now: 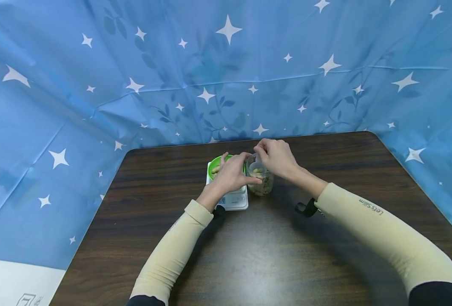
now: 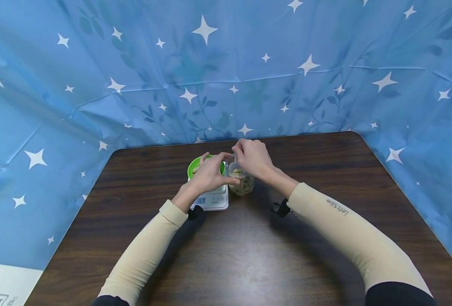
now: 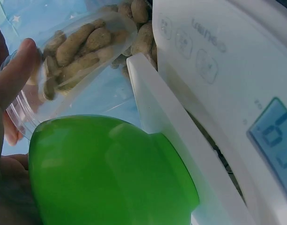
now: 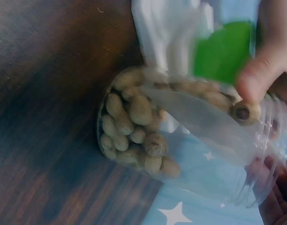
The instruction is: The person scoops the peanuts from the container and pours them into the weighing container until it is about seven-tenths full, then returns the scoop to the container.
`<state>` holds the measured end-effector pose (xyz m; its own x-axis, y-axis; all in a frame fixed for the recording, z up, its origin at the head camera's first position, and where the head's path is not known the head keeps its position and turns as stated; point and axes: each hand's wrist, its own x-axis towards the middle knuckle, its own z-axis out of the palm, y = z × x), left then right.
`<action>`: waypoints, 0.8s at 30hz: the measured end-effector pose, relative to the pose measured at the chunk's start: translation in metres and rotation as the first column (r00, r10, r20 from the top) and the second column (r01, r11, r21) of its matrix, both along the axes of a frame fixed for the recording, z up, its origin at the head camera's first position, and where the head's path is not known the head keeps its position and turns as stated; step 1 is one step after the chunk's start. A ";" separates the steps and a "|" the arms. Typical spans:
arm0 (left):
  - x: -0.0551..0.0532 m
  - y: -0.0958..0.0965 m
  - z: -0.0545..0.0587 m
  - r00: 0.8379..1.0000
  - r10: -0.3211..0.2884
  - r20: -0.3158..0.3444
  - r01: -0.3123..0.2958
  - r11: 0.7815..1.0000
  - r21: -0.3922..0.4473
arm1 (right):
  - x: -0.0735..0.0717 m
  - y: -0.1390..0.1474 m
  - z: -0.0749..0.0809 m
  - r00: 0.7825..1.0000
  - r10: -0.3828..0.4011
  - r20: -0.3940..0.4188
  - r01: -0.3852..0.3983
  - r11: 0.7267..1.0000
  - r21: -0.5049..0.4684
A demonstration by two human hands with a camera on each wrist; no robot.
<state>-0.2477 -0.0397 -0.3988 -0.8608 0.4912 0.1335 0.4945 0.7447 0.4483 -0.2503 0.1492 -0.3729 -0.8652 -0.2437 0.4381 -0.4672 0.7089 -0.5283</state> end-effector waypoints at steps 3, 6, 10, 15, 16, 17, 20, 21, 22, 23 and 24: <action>-0.001 0.000 0.000 1.000 -0.004 -0.002 0.004 1.000 0.003 | 0.001 -0.003 0.000 1.000 -0.007 0.020 0.007 1.000 0.008; -0.001 0.001 0.001 1.000 -0.012 -0.005 0.012 1.000 0.008 | 0.001 0.000 0.003 0.998 -0.067 0.020 0.068 0.996 -0.053; -0.001 0.001 0.001 1.000 -0.003 -0.012 0.003 1.000 0.005 | -0.002 0.007 0.010 0.991 -0.131 0.037 0.134 0.983 -0.127; -0.001 0.001 0.001 1.000 0.013 0.000 -0.013 1.000 0.002 | -0.006 0.017 0.015 0.968 -0.181 0.172 0.217 0.950 -0.224; -0.001 0.001 0.001 1.000 0.015 0.002 -0.015 1.000 0.001 | -0.006 0.019 0.015 0.963 -0.183 0.196 0.228 0.944 -0.238; -0.001 0.001 0.001 1.000 0.016 0.005 -0.016 1.000 0.001 | -0.006 0.020 0.016 0.959 -0.185 0.215 0.237 0.938 -0.252; -0.001 0.000 0.000 1.000 0.017 0.007 -0.017 1.000 0.004 | -0.008 0.022 0.018 0.953 -0.185 0.241 0.256 0.916 -0.309; -0.001 0.000 0.000 1.000 0.017 0.006 -0.017 1.000 0.004 | -0.009 0.024 0.019 0.952 -0.187 0.243 0.262 0.908 -0.327; -0.001 0.000 0.000 1.000 0.017 0.005 -0.017 1.000 0.003 | -0.010 0.025 0.019 0.951 -0.189 0.246 0.268 0.900 -0.343; -0.001 0.000 0.000 1.000 0.018 0.004 -0.018 1.000 0.002 | -0.010 0.026 0.020 0.950 -0.189 0.250 0.272 0.894 -0.357; -0.001 0.000 0.000 1.000 0.017 0.001 -0.017 1.000 0.003 | -0.011 0.027 0.021 0.948 -0.188 0.257 0.276 0.888 -0.369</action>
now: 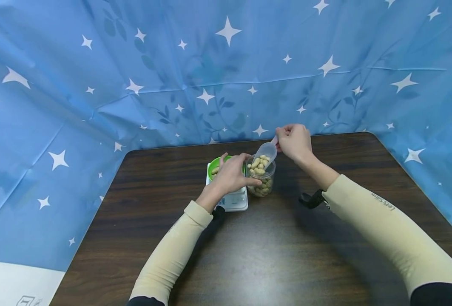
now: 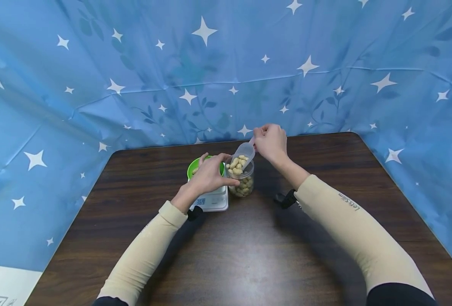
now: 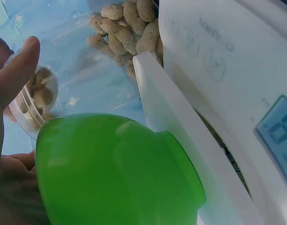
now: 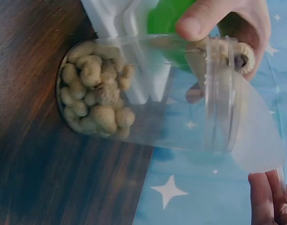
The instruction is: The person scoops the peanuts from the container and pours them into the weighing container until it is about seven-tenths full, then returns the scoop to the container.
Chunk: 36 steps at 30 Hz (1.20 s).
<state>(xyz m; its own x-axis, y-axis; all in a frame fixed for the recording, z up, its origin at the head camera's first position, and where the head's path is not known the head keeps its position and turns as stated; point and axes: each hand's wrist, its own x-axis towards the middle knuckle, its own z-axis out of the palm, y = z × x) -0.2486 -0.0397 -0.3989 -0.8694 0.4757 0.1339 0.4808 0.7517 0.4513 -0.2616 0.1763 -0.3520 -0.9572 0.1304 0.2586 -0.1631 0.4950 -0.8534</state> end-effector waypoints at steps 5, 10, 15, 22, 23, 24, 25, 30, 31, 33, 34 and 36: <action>0.000 -0.001 0.001 1.000 -0.003 -0.005 0.003 1.000 0.007 | -0.004 0.006 0.003 0.999 -0.003 0.040 0.005 0.998 -0.067; 0.001 -0.002 0.003 1.000 0.001 -0.006 -0.001 1.000 0.010 | -0.008 0.009 0.003 0.995 -0.013 0.100 0.030 0.985 -0.169; 0.002 -0.002 0.004 1.000 0.006 -0.007 -0.006 1.000 -0.001 | -0.009 0.010 -0.001 0.986 -0.008 0.166 0.050 0.967 -0.251; 0.002 -0.002 0.002 1.000 0.011 -0.006 -0.011 1.000 -0.006 | -0.009 0.012 -0.005 0.980 0.024 0.199 0.053 0.928 -0.370; 0.002 -0.002 0.002 1.000 0.012 -0.006 -0.012 1.000 -0.005 | -0.009 0.013 -0.005 0.978 0.027 0.205 0.055 0.920 -0.387; 0.003 -0.002 0.002 1.000 0.012 -0.006 -0.012 1.000 -0.001 | -0.009 0.014 -0.006 0.977 0.031 0.212 0.058 0.914 -0.402; 0.003 -0.002 0.001 1.000 0.012 -0.008 -0.012 1.000 -0.001 | -0.008 0.015 -0.007 0.976 0.033 0.218 0.061 0.909 -0.411; 0.006 -0.003 -0.001 1.000 -0.006 -0.025 0.006 1.000 -0.006 | -0.008 0.018 -0.007 0.972 0.041 0.233 0.073 0.885 -0.460; 0.006 -0.004 0.000 1.000 -0.011 -0.027 0.010 1.000 -0.011 | -0.008 0.019 -0.006 0.973 0.040 0.229 0.074 0.880 -0.469; 0.008 -0.007 0.001 0.999 -0.015 -0.034 0.015 1.000 -0.018 | -0.007 0.019 -0.005 0.976 0.038 0.215 0.073 0.872 -0.485; 0.009 -0.009 0.002 0.999 -0.013 -0.035 0.012 1.000 -0.018 | -0.007 0.019 -0.004 0.978 0.037 0.207 0.072 0.866 -0.494; 0.010 -0.015 0.004 0.999 -0.004 -0.038 0.004 1.000 -0.004 | -0.008 0.019 -0.002 0.981 0.030 0.189 0.072 0.858 -0.509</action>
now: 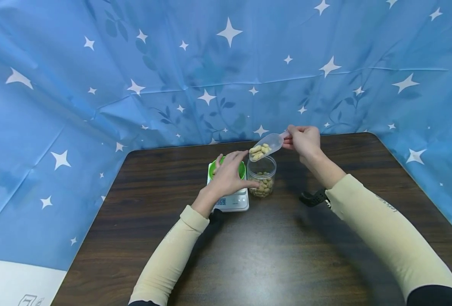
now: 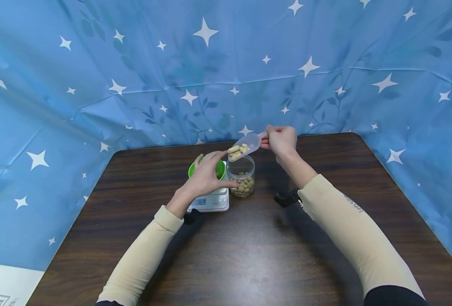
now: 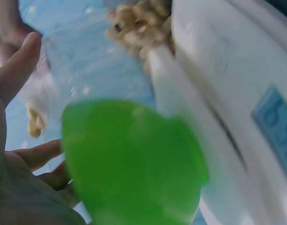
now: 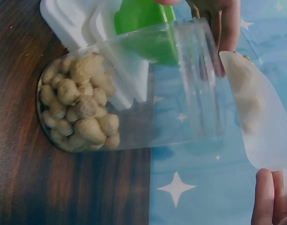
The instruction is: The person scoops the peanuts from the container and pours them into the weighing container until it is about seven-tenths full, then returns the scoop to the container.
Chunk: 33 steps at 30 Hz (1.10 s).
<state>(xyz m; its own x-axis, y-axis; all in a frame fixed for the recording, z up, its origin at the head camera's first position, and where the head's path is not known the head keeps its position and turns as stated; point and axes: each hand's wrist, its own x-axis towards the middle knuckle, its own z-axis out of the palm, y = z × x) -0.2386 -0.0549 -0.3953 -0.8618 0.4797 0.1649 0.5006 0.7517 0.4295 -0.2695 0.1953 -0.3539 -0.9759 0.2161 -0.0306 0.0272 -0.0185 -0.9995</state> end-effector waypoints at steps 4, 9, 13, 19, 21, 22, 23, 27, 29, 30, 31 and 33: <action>0.002 -0.022 0.004 0.999 0.042 0.022 -0.043 0.998 0.042 | -0.002 -0.006 0.004 0.999 0.000 -0.034 -0.001 1.000 -0.029; 0.002 -0.054 0.002 0.991 0.063 0.121 -0.071 0.995 0.066 | -0.004 -0.019 0.003 0.997 0.012 -0.076 -0.015 0.999 -0.038; -0.001 -0.073 -0.003 0.977 0.059 0.204 -0.076 0.994 0.080 | -0.006 -0.031 0.000 0.995 0.009 -0.102 -0.011 1.000 -0.013; -0.004 -0.079 -0.009 0.962 0.062 0.267 -0.081 0.995 0.059 | -0.010 -0.052 -0.002 0.991 0.005 -0.132 0.007 0.996 0.087; -0.004 -0.079 -0.010 0.959 0.065 0.277 -0.085 0.995 0.060 | -0.010 -0.058 -0.003 0.987 0.021 -0.159 0.004 0.988 0.156; -0.003 -0.078 -0.010 0.957 0.067 0.284 -0.088 0.994 0.065 | -0.009 -0.061 -0.003 0.984 0.031 -0.176 0.004 0.981 0.195; -0.003 -0.078 -0.011 0.956 0.067 0.287 -0.090 0.994 0.066 | -0.009 -0.063 -0.004 0.980 0.039 -0.195 0.007 0.973 0.232; -0.003 -0.077 -0.012 0.956 0.076 0.284 -0.100 0.992 0.072 | -0.005 -0.070 -0.003 0.955 0.067 -0.290 0.038 0.938 0.345; -0.003 -0.077 -0.011 0.958 0.077 0.278 -0.102 0.992 0.075 | -0.004 -0.072 -0.001 0.936 0.078 -0.345 0.061 0.926 0.373; -0.004 -0.077 -0.011 0.958 0.077 0.276 -0.102 0.992 0.078 | -0.003 -0.072 0.000 0.926 0.081 -0.370 0.072 0.922 0.382; -0.004 -0.077 -0.011 0.958 0.076 0.275 -0.102 0.992 0.081 | -0.003 -0.072 0.001 0.915 0.083 -0.395 0.084 0.918 0.388; -0.004 -0.078 -0.012 0.958 0.072 0.276 -0.099 0.992 0.084 | -0.002 -0.070 0.004 0.894 0.084 -0.441 0.103 0.918 0.384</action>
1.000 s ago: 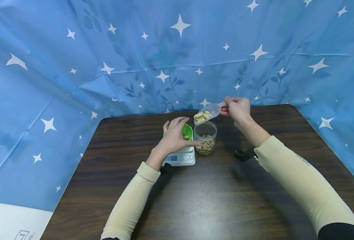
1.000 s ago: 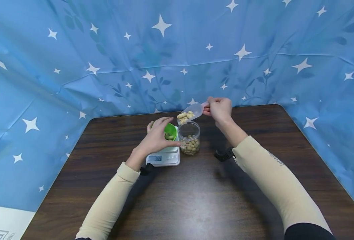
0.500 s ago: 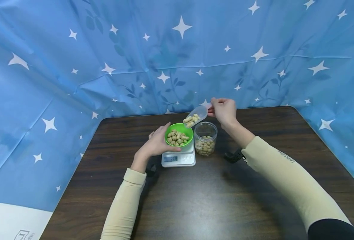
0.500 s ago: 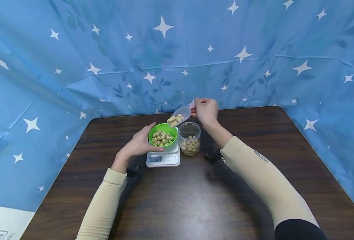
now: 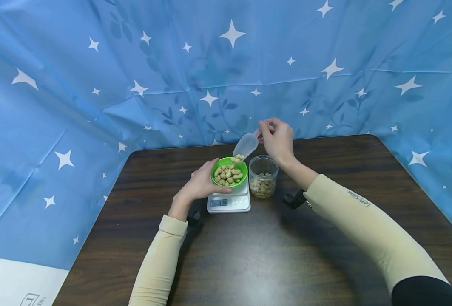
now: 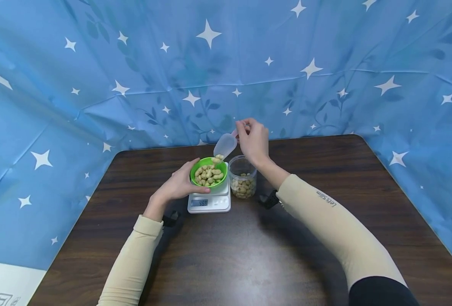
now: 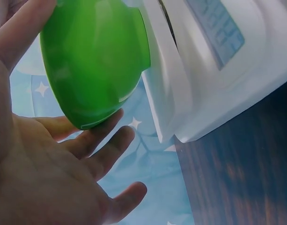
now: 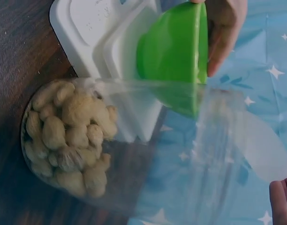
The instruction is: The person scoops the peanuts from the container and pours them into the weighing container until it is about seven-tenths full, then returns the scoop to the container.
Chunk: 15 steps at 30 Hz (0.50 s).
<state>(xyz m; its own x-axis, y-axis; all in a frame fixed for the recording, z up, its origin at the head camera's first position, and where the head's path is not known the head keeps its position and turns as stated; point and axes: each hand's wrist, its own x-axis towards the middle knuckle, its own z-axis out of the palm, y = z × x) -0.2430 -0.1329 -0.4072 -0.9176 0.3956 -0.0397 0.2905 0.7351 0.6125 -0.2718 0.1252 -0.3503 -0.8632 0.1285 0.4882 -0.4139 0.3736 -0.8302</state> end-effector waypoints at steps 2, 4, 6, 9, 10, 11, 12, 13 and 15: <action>-0.001 0.000 -0.001 1.000 -0.004 0.003 0.004 1.000 0.003 | 0.002 0.003 0.004 0.999 -0.006 -0.036 0.006 1.000 -0.007; -0.001 -0.001 -0.002 1.000 -0.007 0.005 0.007 1.000 0.007 | 0.003 0.008 0.007 0.998 -0.008 -0.063 0.007 1.000 -0.018; -0.001 -0.002 -0.003 1.000 -0.009 0.006 0.009 1.000 0.010 | 0.006 0.013 0.011 0.997 -0.002 -0.080 -0.001 1.000 -0.029; -0.001 -0.003 -0.003 1.000 -0.012 0.003 0.012 1.000 0.011 | 0.010 0.022 0.015 0.995 0.018 -0.100 -0.022 0.999 -0.040; -0.001 -0.003 -0.003 1.000 -0.014 0.000 0.014 1.000 0.009 | 0.011 0.025 0.017 0.994 0.021 -0.107 -0.026 0.999 -0.043; -0.001 -0.003 -0.003 1.000 -0.014 -0.007 0.014 1.000 0.008 | 0.012 0.028 0.018 0.993 0.027 -0.114 -0.032 0.999 -0.043; -0.001 -0.004 -0.003 1.000 -0.015 -0.018 0.015 1.000 0.009 | 0.013 0.031 0.019 0.992 0.032 -0.124 -0.038 0.998 -0.044; -0.001 -0.003 -0.002 0.999 -0.016 -0.031 0.017 1.000 0.012 | 0.015 0.033 0.020 0.990 0.034 -0.135 -0.040 0.998 -0.044; -0.002 -0.002 0.001 0.998 -0.020 -0.058 0.022 1.000 0.023 | 0.020 0.037 0.024 0.988 0.028 -0.153 -0.034 0.999 -0.038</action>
